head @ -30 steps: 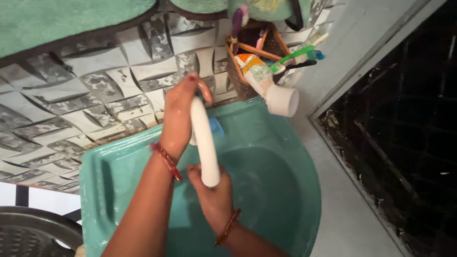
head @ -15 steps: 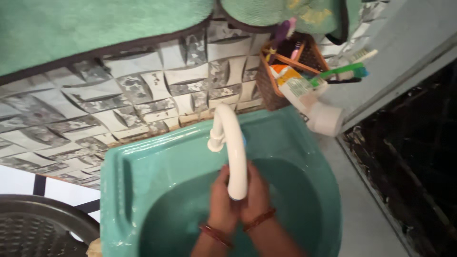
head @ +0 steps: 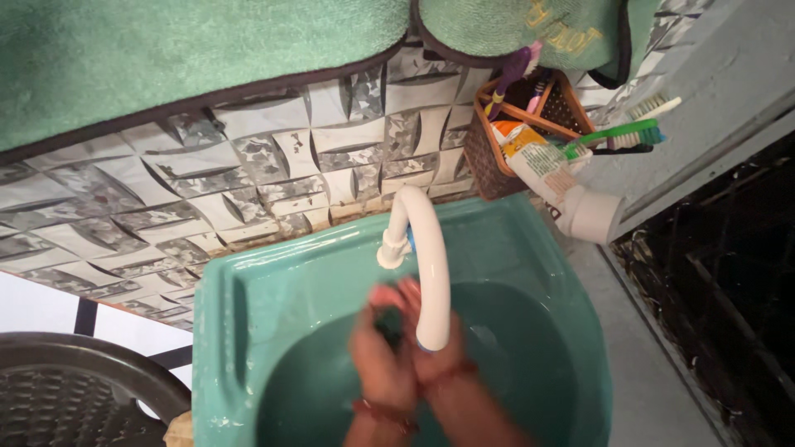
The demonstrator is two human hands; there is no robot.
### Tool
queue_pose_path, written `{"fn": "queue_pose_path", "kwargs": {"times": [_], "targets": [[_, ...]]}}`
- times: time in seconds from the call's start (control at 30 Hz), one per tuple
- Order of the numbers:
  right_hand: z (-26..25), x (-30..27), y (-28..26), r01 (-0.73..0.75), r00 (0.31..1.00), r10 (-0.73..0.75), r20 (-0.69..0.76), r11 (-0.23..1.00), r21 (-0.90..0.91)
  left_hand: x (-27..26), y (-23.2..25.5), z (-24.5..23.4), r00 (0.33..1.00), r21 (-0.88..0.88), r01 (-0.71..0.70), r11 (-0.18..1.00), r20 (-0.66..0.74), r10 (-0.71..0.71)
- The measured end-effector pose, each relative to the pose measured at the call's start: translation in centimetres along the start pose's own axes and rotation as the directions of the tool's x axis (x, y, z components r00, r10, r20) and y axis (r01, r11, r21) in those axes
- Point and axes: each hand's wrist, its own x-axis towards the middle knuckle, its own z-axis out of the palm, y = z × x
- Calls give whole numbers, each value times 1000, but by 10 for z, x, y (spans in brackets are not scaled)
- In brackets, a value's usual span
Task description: The person cleans a teal bathroom sink using a green scrubbing sponge. They scrub the basin, the faucet, and the surrounding tiled area, repeatedly rinsing the sponge under running water to remove debris.
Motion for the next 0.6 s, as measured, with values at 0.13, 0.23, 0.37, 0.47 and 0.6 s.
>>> {"fn": "queue_pose_path", "kwargs": {"times": [0.13,0.23,0.37,0.47,0.6], "targets": [[47,45,-8,-201,974,203,100,979,-37,61,14,6,944,-592,164,789,-137,-299],[64,44,-10,-402,907,400,130,915,-12,67,15,6,929,-251,223,942,-237,-283],[64,21,-13,-525,849,524,71,851,-9,76,-6,3,962,416,-101,904,-190,195],[67,14,-13,-437,899,437,-14,895,-86,82,-12,5,948,802,-157,577,-41,314],[44,15,-9,-369,922,307,-237,885,-285,79,-16,-20,916,887,-315,337,192,352]]}}
